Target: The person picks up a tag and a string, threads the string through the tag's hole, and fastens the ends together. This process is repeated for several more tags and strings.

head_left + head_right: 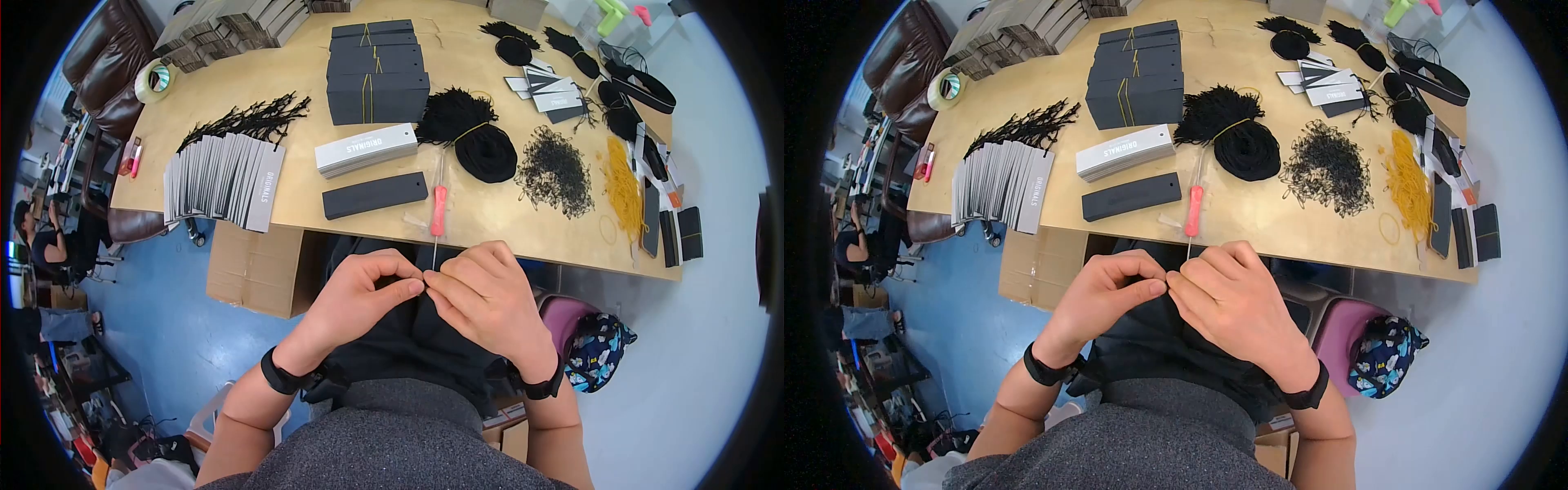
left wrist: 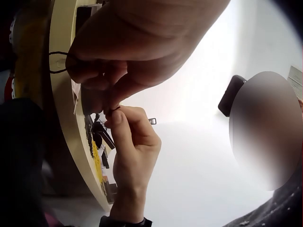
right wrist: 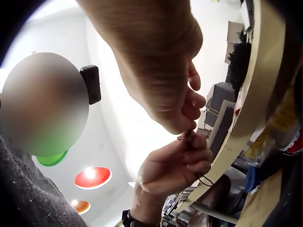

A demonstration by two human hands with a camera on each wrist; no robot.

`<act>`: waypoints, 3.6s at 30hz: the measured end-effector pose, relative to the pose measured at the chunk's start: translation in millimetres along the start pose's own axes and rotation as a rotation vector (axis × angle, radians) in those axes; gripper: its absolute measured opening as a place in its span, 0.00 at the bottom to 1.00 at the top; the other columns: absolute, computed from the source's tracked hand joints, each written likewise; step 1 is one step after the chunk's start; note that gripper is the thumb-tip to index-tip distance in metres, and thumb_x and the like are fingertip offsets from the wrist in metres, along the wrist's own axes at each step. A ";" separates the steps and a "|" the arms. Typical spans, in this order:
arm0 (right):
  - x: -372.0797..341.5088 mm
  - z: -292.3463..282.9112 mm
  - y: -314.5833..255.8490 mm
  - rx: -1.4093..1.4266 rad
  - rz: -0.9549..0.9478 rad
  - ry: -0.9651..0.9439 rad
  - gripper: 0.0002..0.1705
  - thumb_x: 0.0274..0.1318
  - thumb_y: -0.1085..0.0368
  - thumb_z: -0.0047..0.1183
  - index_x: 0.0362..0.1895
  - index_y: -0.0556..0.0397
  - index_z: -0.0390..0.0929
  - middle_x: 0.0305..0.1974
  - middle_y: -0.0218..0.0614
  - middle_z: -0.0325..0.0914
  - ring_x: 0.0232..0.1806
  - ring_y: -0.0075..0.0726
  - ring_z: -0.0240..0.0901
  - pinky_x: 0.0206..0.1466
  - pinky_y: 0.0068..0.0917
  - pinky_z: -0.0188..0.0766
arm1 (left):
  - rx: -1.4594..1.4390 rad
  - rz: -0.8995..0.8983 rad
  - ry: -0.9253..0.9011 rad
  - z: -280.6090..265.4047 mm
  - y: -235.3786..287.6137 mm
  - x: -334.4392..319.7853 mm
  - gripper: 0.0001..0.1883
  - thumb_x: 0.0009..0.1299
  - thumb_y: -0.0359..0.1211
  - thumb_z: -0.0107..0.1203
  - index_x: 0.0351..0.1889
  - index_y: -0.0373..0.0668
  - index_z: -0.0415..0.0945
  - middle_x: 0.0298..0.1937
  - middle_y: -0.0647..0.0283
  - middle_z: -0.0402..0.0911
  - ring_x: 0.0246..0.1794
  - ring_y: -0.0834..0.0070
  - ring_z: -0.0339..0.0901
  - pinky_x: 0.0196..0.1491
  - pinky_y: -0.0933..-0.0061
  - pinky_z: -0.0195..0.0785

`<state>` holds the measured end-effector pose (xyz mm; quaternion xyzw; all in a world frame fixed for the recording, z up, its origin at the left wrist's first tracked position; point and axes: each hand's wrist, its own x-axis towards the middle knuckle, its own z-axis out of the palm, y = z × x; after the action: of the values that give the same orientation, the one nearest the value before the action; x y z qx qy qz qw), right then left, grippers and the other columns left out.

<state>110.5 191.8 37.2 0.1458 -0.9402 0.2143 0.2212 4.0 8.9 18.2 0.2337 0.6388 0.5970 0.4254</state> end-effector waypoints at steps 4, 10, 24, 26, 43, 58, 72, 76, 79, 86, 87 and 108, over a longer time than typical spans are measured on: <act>1.7 0.7 2.9 -0.001 0.033 -0.062 0.15 0.43 0.69 0.65 0.40 0.52 0.81 0.35 0.29 0.73 0.40 0.34 0.74 0.47 0.33 0.67 | 0.329 0.179 0.068 3.0 6.1 -2.3 0.05 0.70 0.26 0.60 0.39 0.32 0.81 0.34 0.68 0.78 0.37 0.85 0.72 0.39 0.80 0.66; 0.9 0.5 6.4 0.099 0.043 0.036 0.15 0.43 0.72 0.64 0.39 0.50 0.80 0.36 0.30 0.73 0.40 0.35 0.74 0.48 0.33 0.67 | 0.218 0.078 0.010 -0.5 5.3 -1.9 0.05 0.70 0.26 0.61 0.38 0.32 0.81 0.33 0.68 0.78 0.35 0.85 0.71 0.38 0.80 0.65; 0.4 7.1 6.7 0.063 0.007 -0.002 0.11 0.42 0.70 0.64 0.34 0.53 0.78 0.32 0.30 0.71 0.36 0.36 0.72 0.47 0.33 0.66 | 0.228 0.116 0.026 0.8 3.8 -0.3 0.03 0.69 0.25 0.60 0.37 0.33 0.81 0.33 0.68 0.78 0.34 0.85 0.71 0.37 0.81 0.64; 2.1 11.4 9.0 0.038 -0.006 -0.010 0.11 0.41 0.70 0.64 0.32 0.53 0.77 0.30 0.31 0.70 0.35 0.36 0.72 0.47 0.33 0.66 | 0.314 0.156 0.042 3.9 2.6 -0.4 0.03 0.69 0.24 0.60 0.37 0.33 0.81 0.33 0.67 0.78 0.32 0.84 0.72 0.36 0.81 0.65; 1.0 4.6 9.1 0.101 0.011 0.025 0.13 0.44 0.71 0.64 0.38 0.50 0.80 0.37 0.30 0.73 0.40 0.36 0.74 0.48 0.33 0.67 | 0.196 0.084 0.027 -0.4 5.9 0.5 0.04 0.70 0.24 0.59 0.39 0.32 0.81 0.35 0.70 0.76 0.34 0.88 0.70 0.37 0.82 0.63; -4.1 9.9 8.5 0.154 0.044 0.034 0.14 0.47 0.70 0.65 0.41 0.52 0.82 0.36 0.30 0.75 0.38 0.35 0.75 0.47 0.33 0.67 | 0.077 -0.034 0.020 -3.1 8.5 -2.4 0.05 0.71 0.24 0.59 0.40 0.32 0.82 0.35 0.70 0.77 0.37 0.87 0.71 0.42 0.82 0.65; 5.1 22.2 13.8 0.047 0.089 0.055 0.10 0.44 0.69 0.64 0.31 0.52 0.77 0.32 0.34 0.72 0.36 0.40 0.73 0.45 0.34 0.67 | 0.646 0.492 0.422 19.3 -2.3 1.0 0.04 0.62 0.23 0.63 0.35 0.38 0.83 0.32 0.64 0.78 0.27 0.78 0.73 0.29 0.78 0.64; 3.7 12.7 2.9 0.080 0.221 0.238 0.11 0.45 0.70 0.66 0.34 0.51 0.78 0.33 0.33 0.75 0.36 0.42 0.74 0.43 0.35 0.67 | 0.352 0.213 0.363 12.0 -3.9 3.3 0.03 0.66 0.24 0.63 0.37 0.36 0.82 0.33 0.68 0.77 0.31 0.86 0.74 0.32 0.82 0.64; 3.4 11.6 -6.4 0.091 0.161 0.223 0.13 0.43 0.71 0.67 0.35 0.51 0.79 0.33 0.31 0.75 0.35 0.41 0.74 0.43 0.35 0.67 | 0.097 0.169 0.276 9.6 -5.8 4.9 0.03 0.69 0.24 0.61 0.39 0.35 0.82 0.35 0.70 0.77 0.35 0.87 0.74 0.37 0.84 0.65; 1.8 22.2 -6.6 0.043 0.221 0.237 0.12 0.44 0.71 0.68 0.35 0.51 0.80 0.33 0.31 0.75 0.36 0.39 0.74 0.42 0.34 0.67 | -0.098 0.089 0.224 7.7 -6.4 2.7 0.04 0.70 0.23 0.60 0.41 0.33 0.82 0.38 0.69 0.79 0.39 0.85 0.74 0.44 0.82 0.66; 1.8 22.8 -6.5 0.042 0.221 0.236 0.12 0.44 0.71 0.68 0.35 0.51 0.80 0.33 0.31 0.75 0.36 0.39 0.74 0.42 0.34 0.67 | -0.098 0.088 0.221 6.9 -8.4 2.8 0.04 0.70 0.23 0.60 0.41 0.33 0.82 0.38 0.68 0.79 0.40 0.85 0.74 0.45 0.82 0.66; 5.2 37.6 -15.2 0.452 0.611 0.295 0.09 0.46 0.75 0.63 0.31 0.55 0.75 0.28 0.35 0.73 0.25 0.33 0.72 0.31 0.28 0.70 | -0.009 0.227 0.340 17.8 -21.9 4.3 0.08 0.67 0.23 0.63 0.44 0.35 0.86 0.32 0.68 0.77 0.34 0.83 0.71 0.39 0.82 0.64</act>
<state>98.3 160.1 14.4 -0.1277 -0.8276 0.4899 0.2425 21.0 18.4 -2.6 0.1983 0.6682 0.6749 0.2425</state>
